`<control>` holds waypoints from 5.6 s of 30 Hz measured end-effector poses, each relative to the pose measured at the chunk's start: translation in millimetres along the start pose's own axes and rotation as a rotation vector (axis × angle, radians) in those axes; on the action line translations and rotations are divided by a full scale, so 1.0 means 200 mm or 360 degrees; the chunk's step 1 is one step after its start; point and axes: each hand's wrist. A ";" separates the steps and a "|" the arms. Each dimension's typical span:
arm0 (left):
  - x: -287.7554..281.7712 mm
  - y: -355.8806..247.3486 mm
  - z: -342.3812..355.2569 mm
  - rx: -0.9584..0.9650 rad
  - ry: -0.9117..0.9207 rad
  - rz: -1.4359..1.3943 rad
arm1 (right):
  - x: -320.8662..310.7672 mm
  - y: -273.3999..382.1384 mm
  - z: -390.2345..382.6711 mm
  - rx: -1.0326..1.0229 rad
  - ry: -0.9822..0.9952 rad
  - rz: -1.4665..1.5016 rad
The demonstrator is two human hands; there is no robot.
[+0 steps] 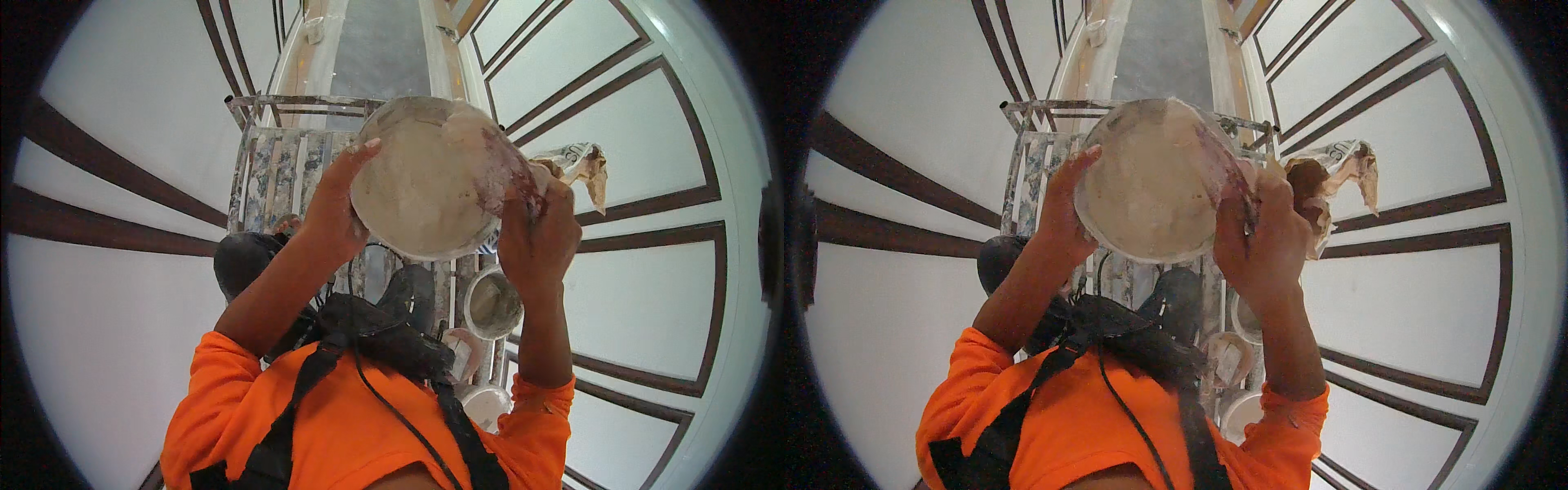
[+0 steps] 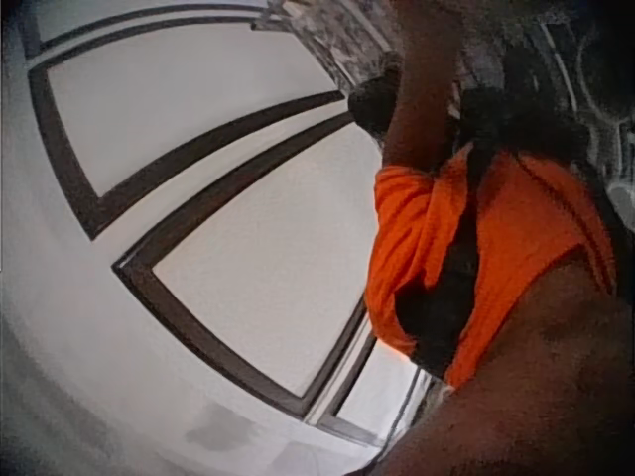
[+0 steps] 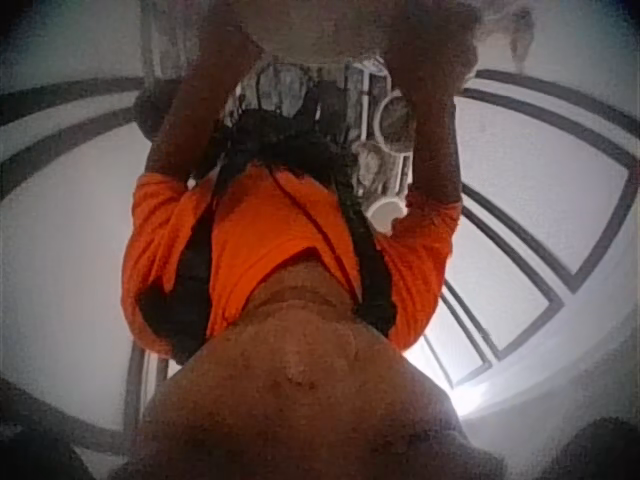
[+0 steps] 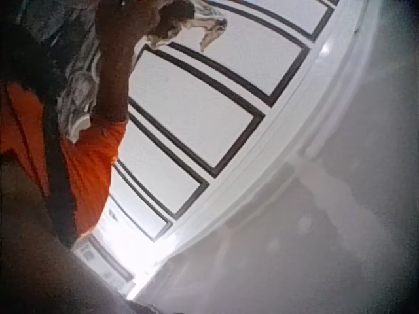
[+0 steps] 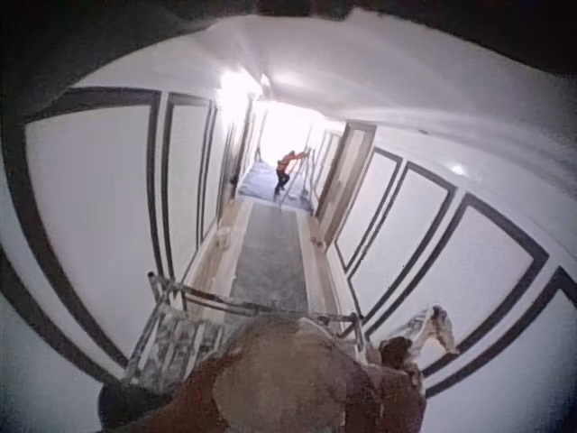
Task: The person applies drywall compound to a ceiling and wall with a trowel while holding a bucket, scraping the tool against the bucket edge to collect material.
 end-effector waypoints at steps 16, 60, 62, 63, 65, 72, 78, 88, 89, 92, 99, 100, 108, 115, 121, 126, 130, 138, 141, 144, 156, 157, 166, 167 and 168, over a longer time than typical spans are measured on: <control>-0.05 0.02 0.01 -0.0086 0.0003 -0.0093 | 0.05 -0.08 -0.04 0.0060 0.0106 0.0091; -0.10 -0.20 -0.03 -0.0259 0.0125 0.0017 | -0.10 -0.13 -0.06 -0.0836 0.0654 0.0111; -0.09 -0.22 -0.05 -0.0287 0.0107 -0.0010 | -0.15 -0.06 -0.06 -0.0985 0.0676 0.0037; -0.10 -0.23 -0.06 -0.0277 0.0162 -0.0022 | -0.17 -0.05 -0.07 -0.0981 0.0679 -0.0024; -0.12 -0.24 -0.08 -0.0259 0.0273 -0.0045 | -0.18 -0.04 -0.08 -0.1013 0.0644 0.0018; -0.09 -0.26 -0.16 -0.0134 0.0076 -0.0006 | -0.25 -0.10 -0.05 -0.1270 0.0503 -0.0281; -0.06 -0.29 -0.21 0.0037 0.0062 0.0133 | -0.27 -0.06 0.12 -0.1177 0.0509 -0.0423; -0.01 -0.63 -0.20 0.0317 0.0220 0.0117 | -0.22 0.10 0.60 -0.1494 0.0313 -0.0876; 0.00 -0.68 -0.18 0.0351 0.0267 0.0144 | -0.21 0.14 0.67 -0.1535 0.0296 -0.0924; 0.08 -0.86 -0.12 0.0444 0.0339 0.0096 | -0.21 0.21 0.88 -0.1643 0.0210 -0.1097; 0.28 -1.24 -0.05 0.0426 0.0144 0.0130 | -0.37 0.35 1.35 -0.1586 0.0312 -0.1271; 0.30 -1.28 -0.04 0.0420 0.0070 0.0107 | -0.40 0.36 1.42 -0.1579 0.0329 -0.1282; 0.61 -1.47 -0.11 0.0728 -0.0151 0.0287 | -0.80 0.39 1.81 -0.1180 0.0439 -0.0890; 0.89 -1.36 -0.23 0.0224 -0.0224 -0.0227 | -0.93 0.56 1.84 0.0452 0.0477 0.0730; 0.99 -1.31 -0.52 0.0083 -0.0339 -0.0160 | -0.88 0.51 1.64 0.1188 0.1600 0.1142; 0.96 -1.36 -0.71 0.0129 -0.0642 -0.0024 | -1.00 0.55 1.54 0.1397 0.1841 0.1231; 0.96 -1.42 -0.79 0.0272 -0.0488 0.0183 | -1.14 0.60 1.60 0.1281 0.1957 0.0959; 1.18 -1.50 -0.89 0.0191 -0.0353 -0.0268 | -1.32 1.03 1.47 -0.0238 0.0516 0.0268; 1.25 -1.51 -0.93 0.0185 -0.0292 -0.0326 | -1.18 1.07 1.32 -0.0750 0.0533 -0.0030; 1.27 -1.49 -0.99 0.0233 -0.0063 -0.0419 | -1.15 0.99 1.28 -0.0923 0.0525 -0.0202; 1.24 -1.45 -1.15 0.0227 -0.0180 -0.0213 | -1.35 0.76 1.41 -0.1184 0.0603 -0.0562; 1.24 -1.45 -1.15 0.0269 -0.0172 -0.0271 | -1.36 0.75 1.42 -0.1141 0.0654 -0.0567; 1.29 -1.47 -1.20 0.0211 -0.0219 -0.0189 | -1.64 0.87 1.57 0.1050 0.0800 0.1303; 1.28 -1.45 -1.20 0.0173 -0.0201 -0.0171 | -1.63 0.86 1.59 0.1077 0.1035 0.1305; 1.29 -1.43 -1.19 0.0151 -0.0225 -0.0180 | -1.58 0.86 1.61 0.1101 0.1274 0.1306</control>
Point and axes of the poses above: each hand's wrist, its own z-axis towards the middle knuckle, its own x-axis out of the palm, y = z × x, and after that the axes turned 1 degree about -x, right-handed
